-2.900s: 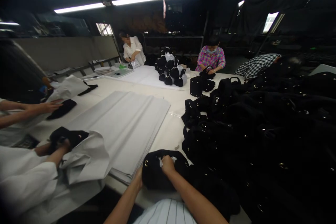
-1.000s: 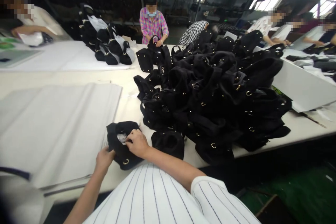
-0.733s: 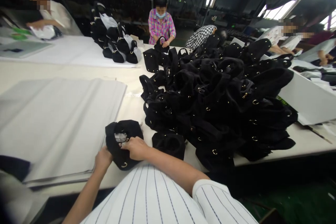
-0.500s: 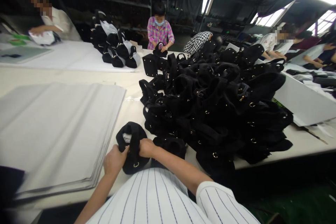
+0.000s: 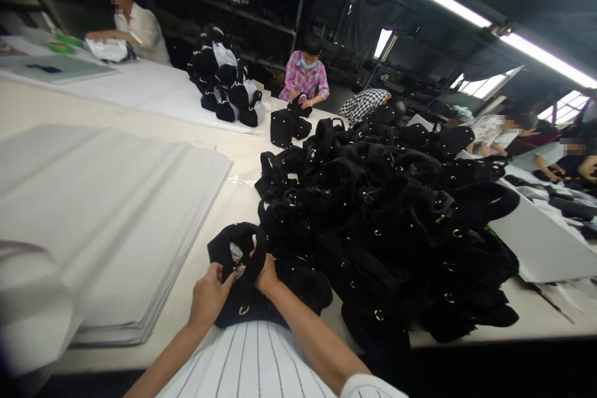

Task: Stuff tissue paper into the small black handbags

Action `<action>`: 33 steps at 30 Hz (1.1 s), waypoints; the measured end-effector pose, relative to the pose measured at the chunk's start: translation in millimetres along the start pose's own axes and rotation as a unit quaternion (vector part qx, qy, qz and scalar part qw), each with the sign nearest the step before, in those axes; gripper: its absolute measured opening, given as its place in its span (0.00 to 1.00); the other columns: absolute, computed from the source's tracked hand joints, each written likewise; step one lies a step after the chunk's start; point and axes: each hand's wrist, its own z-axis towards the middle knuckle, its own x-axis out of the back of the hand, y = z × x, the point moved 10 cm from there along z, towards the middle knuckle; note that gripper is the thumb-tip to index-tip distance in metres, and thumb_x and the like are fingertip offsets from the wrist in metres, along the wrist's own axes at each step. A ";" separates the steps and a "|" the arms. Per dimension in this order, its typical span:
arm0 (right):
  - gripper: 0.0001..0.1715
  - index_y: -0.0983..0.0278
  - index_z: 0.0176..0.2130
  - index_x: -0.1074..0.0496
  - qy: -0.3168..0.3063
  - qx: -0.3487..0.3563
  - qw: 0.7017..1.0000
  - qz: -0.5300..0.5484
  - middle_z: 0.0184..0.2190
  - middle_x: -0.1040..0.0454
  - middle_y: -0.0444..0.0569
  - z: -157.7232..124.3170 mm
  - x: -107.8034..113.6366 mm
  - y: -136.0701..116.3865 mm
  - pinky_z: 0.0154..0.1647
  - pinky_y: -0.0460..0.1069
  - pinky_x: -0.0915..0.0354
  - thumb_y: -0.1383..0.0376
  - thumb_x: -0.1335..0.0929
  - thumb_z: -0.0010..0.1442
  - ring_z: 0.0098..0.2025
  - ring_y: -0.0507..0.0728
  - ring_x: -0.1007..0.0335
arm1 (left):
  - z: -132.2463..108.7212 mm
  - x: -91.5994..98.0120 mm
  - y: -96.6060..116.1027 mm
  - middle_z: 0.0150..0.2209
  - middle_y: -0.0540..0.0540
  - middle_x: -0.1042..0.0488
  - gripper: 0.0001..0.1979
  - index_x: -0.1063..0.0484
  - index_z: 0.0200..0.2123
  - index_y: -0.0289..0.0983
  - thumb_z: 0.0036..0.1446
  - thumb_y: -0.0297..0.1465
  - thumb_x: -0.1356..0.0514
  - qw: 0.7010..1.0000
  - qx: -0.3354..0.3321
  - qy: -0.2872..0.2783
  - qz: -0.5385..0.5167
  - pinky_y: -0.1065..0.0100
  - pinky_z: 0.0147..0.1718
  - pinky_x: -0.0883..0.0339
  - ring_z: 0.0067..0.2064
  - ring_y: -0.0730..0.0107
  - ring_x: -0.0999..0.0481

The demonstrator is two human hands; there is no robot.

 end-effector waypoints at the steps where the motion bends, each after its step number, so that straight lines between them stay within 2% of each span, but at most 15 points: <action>1: 0.16 0.65 0.32 0.30 -0.007 0.000 1.000 0.016 0.25 0.29 0.43 0.1 -2.4 5.2 0.29 0.48 0.36 0.60 0.26 0.43 0.27 0.54 0.34 | -1.1 -2.0 -1.8 0.25 0.49 0.30 0.11 0.41 0.34 0.41 0.58 0.41 0.45 1.000 -0.002 -0.003 -0.009 0.66 0.29 0.39 0.29 0.60 0.26; 4: 0.20 0.64 0.34 0.29 -0.042 0.011 0.999 0.020 0.28 0.28 0.44 -2.0 -8.1 9.8 0.32 0.49 0.34 0.60 0.24 0.41 0.30 0.54 0.32 | -2.9 -6.4 -9.3 0.27 0.48 0.29 0.09 0.42 0.34 0.42 0.59 0.39 0.46 0.999 0.005 -0.016 -0.034 0.65 0.31 0.39 0.31 0.58 0.25; 8: 0.18 0.65 0.35 0.28 -0.112 0.023 0.993 0.006 0.28 0.27 0.45 -5.5 -15.6 -5.7 0.31 0.49 0.34 0.60 0.24 0.44 0.30 0.55 0.30 | 0.7 -10.0 -14.7 0.29 0.48 0.28 0.06 0.43 0.34 0.42 0.59 0.34 0.46 0.997 0.004 -0.061 -0.056 0.66 0.31 0.40 0.32 0.60 0.25; 11: 0.16 0.65 0.33 0.27 -0.134 0.022 0.991 0.011 0.28 0.26 0.47 -5.6 -19.3 -14.1 0.32 0.49 0.33 0.61 0.24 0.45 0.31 0.56 0.29 | 5.9 -12.2 -15.2 0.31 0.47 0.27 0.06 0.44 0.35 0.41 0.58 0.30 0.45 0.993 -0.007 -0.101 -0.056 0.67 0.32 0.41 0.33 0.62 0.25; 16: 0.21 0.66 0.35 0.27 -0.107 -0.015 0.994 0.024 0.28 0.26 0.47 -0.7 -20.7 3.5 0.34 0.50 0.32 0.60 0.23 0.42 0.31 0.56 0.29 | 12.4 -19.0 -14.0 0.29 0.48 0.28 0.08 0.43 0.35 0.40 0.55 0.26 0.44 0.985 -0.029 -0.156 -0.064 0.68 0.31 0.43 0.33 0.63 0.26; 21: 0.23 0.66 0.36 0.26 -0.133 -0.038 0.990 0.014 0.29 0.25 0.49 1.7 -28.5 17.0 0.34 0.51 0.31 0.58 0.23 0.41 0.31 0.56 0.28 | 16.8 -23.4 -22.2 0.25 0.53 0.32 0.10 0.44 0.32 0.41 0.53 0.27 0.42 0.980 -0.014 -0.168 -0.109 0.68 0.29 0.43 0.29 0.66 0.29; 24: 0.22 0.66 0.34 0.27 -0.129 -0.036 0.991 0.007 0.28 0.25 0.48 3.5 -30.7 15.6 0.34 0.51 0.31 0.58 0.23 0.41 0.31 0.57 0.28 | 19.9 -25.7 -23.5 0.24 0.53 0.33 0.10 0.44 0.31 0.41 0.52 0.26 0.42 0.977 -0.019 -0.173 -0.121 0.68 0.29 0.44 0.28 0.68 0.30; 28: 0.17 0.64 0.33 0.27 -0.100 -0.019 0.995 -0.020 0.28 0.24 0.46 8.6 -29.3 1.3 0.36 0.51 0.31 0.60 0.24 0.43 0.33 0.58 0.27 | 28.2 -21.7 -25.2 0.23 0.54 0.34 0.09 0.42 0.30 0.41 0.50 0.28 0.42 0.978 -0.009 -0.153 -0.141 0.68 0.29 0.42 0.28 0.68 0.31; 30: 0.15 0.64 0.31 0.26 -0.077 -0.036 0.996 -0.003 0.29 0.24 0.47 9.7 -24.0 -4.1 0.36 0.51 0.31 0.59 0.25 0.44 0.34 0.59 0.27 | 29.3 -22.5 -31.7 0.24 0.53 0.33 0.09 0.40 0.32 0.40 0.52 0.34 0.41 0.960 0.025 -0.160 -0.227 0.67 0.29 0.38 0.28 0.69 0.30; 33: 0.18 0.65 0.35 0.25 -0.061 -0.083 0.990 0.095 0.32 0.23 0.50 0.6 -15.9 -6.1 0.37 0.53 0.30 0.55 0.27 0.49 0.36 0.59 0.27 | 26.7 -22.4 -50.7 0.30 0.48 0.28 0.17 0.34 0.38 0.38 0.54 0.45 0.44 0.905 0.083 -0.145 -0.392 0.63 0.32 0.30 0.31 0.66 0.26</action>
